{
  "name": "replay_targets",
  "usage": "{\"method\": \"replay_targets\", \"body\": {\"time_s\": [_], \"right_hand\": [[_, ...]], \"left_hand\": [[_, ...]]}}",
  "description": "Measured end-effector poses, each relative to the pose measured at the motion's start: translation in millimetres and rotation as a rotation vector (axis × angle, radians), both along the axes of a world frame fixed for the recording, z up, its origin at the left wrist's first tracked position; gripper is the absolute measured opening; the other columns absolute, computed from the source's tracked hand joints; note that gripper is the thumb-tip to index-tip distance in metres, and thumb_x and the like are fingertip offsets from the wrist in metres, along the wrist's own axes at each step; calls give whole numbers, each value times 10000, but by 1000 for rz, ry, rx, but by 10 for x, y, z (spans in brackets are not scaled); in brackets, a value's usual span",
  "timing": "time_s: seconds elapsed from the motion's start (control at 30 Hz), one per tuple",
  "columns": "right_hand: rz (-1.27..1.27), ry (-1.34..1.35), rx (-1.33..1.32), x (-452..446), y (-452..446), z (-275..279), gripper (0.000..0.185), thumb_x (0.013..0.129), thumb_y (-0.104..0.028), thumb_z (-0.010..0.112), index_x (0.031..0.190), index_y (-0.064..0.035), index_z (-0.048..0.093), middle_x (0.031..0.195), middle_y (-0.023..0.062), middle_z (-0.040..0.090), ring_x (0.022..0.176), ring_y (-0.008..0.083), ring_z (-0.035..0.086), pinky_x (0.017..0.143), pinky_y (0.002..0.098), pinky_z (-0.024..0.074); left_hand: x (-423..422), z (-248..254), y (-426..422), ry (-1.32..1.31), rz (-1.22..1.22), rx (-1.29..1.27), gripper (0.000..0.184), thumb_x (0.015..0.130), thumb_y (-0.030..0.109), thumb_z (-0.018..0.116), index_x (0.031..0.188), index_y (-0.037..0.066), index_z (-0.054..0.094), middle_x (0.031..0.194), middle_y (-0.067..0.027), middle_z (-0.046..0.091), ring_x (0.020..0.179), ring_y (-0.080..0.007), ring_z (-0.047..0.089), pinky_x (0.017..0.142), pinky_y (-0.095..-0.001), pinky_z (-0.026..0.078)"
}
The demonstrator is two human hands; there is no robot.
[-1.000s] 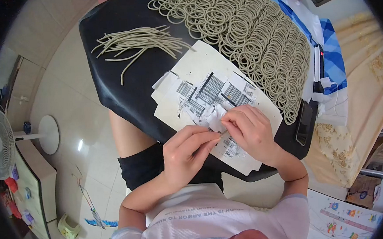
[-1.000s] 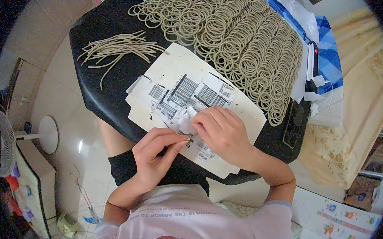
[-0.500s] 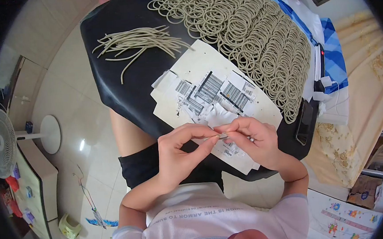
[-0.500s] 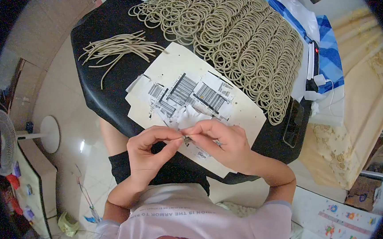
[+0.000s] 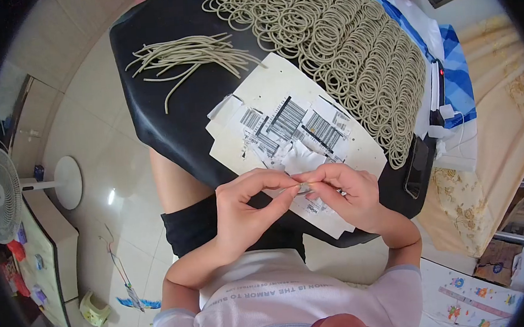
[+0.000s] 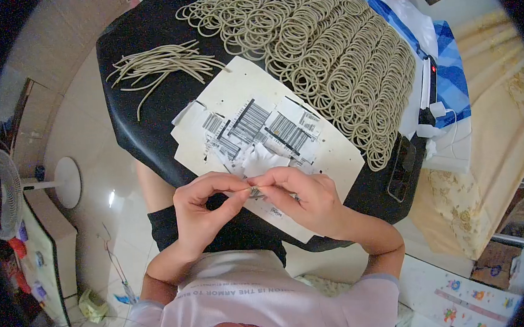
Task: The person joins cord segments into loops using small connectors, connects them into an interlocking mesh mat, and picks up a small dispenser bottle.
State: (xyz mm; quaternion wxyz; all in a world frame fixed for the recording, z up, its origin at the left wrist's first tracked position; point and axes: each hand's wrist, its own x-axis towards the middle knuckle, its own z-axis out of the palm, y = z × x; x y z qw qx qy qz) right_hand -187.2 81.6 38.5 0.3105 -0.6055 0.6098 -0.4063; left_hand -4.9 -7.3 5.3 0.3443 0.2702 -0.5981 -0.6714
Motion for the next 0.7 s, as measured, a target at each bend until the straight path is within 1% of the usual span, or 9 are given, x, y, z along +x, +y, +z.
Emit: {"method": "replay_targets", "body": {"time_s": [0.1,0.2,0.3,0.4,0.57,0.7], "right_hand": [[19,44,-11,-7,-12,27,137,885,-16,666,1000,25,605,943,116,726,765,164,720,652,258,581],[70,27,26,-41,6,31,142,930,63,552,1064,38,592,1049,134,716,802,120,700,701,224,565],[82,62,29,-42,-3,57,144,926,66,555,1062,37,593,1041,136,717,797,128,704,696,226,568],[18,81,-70,0,-18,-7,118,886,-24,665,988,11,616,911,99,726,696,162,706,587,258,558],[21,100,-82,0,-12,-39,118,888,-20,660,992,11,614,909,92,724,672,154,699,568,259,551],[14,92,-81,4,-2,-75,121,891,-18,656,1000,6,613,917,91,724,668,152,698,564,259,549]], "left_hand": [[1,9,-4,-6,2,-10,90,804,-12,728,894,-19,722,919,-96,713,837,-137,660,774,-262,514],[1,4,-1,-10,5,-23,88,801,-11,730,889,-17,724,916,-98,714,833,-141,663,773,-264,516],[-2,-13,-4,-4,9,-41,87,801,-10,731,887,-15,724,915,-100,714,829,-145,665,768,-265,517],[-1,-12,-7,-3,7,-49,86,802,-9,731,887,-14,724,911,-100,714,823,-146,665,764,-265,518],[-1,6,-12,-22,2,-49,81,801,-11,728,882,-16,721,903,-100,712,810,-146,662,759,-268,517],[4,-24,-28,-24,-9,-98,97,815,3,711,911,-6,719,916,-103,713,814,-153,681,754,-264,532]]}}
